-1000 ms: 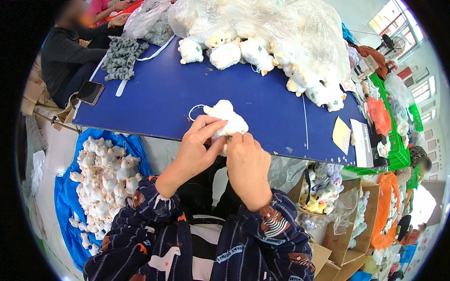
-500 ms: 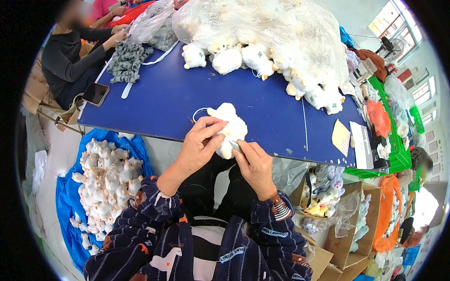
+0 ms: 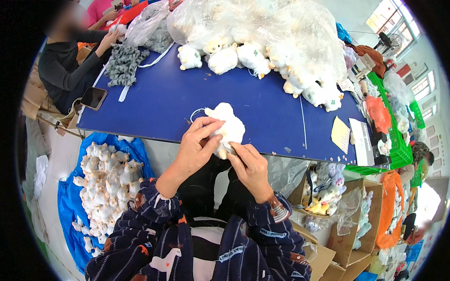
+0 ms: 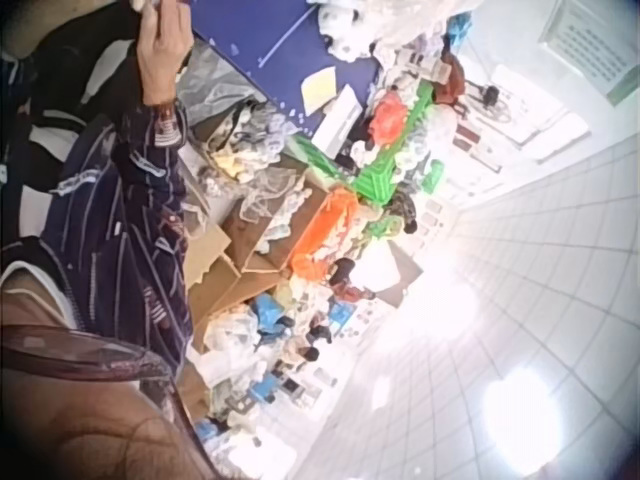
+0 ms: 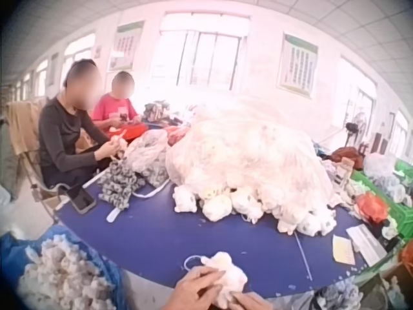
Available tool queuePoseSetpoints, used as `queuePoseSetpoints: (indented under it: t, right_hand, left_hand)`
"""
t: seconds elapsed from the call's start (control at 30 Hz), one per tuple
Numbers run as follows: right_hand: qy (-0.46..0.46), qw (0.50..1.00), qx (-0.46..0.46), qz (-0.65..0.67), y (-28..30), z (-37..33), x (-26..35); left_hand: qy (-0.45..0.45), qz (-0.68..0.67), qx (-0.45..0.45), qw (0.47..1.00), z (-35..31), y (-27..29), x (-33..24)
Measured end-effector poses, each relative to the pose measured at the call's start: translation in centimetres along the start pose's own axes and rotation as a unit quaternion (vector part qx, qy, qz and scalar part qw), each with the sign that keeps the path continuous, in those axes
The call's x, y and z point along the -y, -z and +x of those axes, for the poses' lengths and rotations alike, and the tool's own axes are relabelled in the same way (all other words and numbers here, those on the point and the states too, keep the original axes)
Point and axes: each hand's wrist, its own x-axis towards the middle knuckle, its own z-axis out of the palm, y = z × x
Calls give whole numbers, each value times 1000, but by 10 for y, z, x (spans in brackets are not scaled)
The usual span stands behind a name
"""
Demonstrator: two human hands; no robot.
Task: The person sits on the floor and uses scissors to trim loose threads and fluff on small white stuffed toys. They handle each toy one at a time, rotating it to access different sides, and place the finished items on a blue tarp beside them.
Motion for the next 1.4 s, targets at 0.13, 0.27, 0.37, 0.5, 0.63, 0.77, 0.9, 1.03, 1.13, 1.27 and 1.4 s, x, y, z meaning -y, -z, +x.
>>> queuePoseSetpoints:
  t: [0.13, 0.27, 0.37, 0.5, 0.63, 0.77, 0.9, 1.03, 1.13, 1.27, 1.4]
  right_hand:
    - [-24, 998, -21, -57, 11, -6, 0]
    - [-244, 962, -41, 114, 11, -27, 1]
    - [-183, 972, -97, 110, -10, -25, -8]
    - [-160, 974, -109, 118, -11, -16, -3]
    - [-200, 926, -105, 303, -7, -12, -1]
    - [-214, 903, -157, 338, 44, -35, -8]
    - [-338, 826, -247, 378, 123, -85, -14]
    - [-365, 726, -502, 297, 196, -153, -12]
    - [-236, 666, -680, 195, 247, -234, -17]
    - [-41, 475, -860, 179, 307, -287, 3]
    - [-158, 564, -779, 226, 278, -275, -35]
  left_hand:
    - [1, -24, -12, 1000, -3, 4, 3]
    - [7, -30, -25, 999, -4, 3, 2]
    - [-8, 39, -14, 999, -1, -2, 3]
    - [-16, 60, -6, 998, -1, 3, 22]
    - [42, -97, -17, 994, -9, 7, 13]
    - [14, -69, 77, 995, 1, 5, 21]
    - [9, -32, 31, 999, 2, -12, 8]
    - [30, -38, 50, 998, 3, -13, 18]
    - [35, -35, 41, 998, 4, -12, 17]
    - [35, -34, 30, 998, 8, -5, 16]
    - [43, -31, 46, 998, 10, -6, 2]
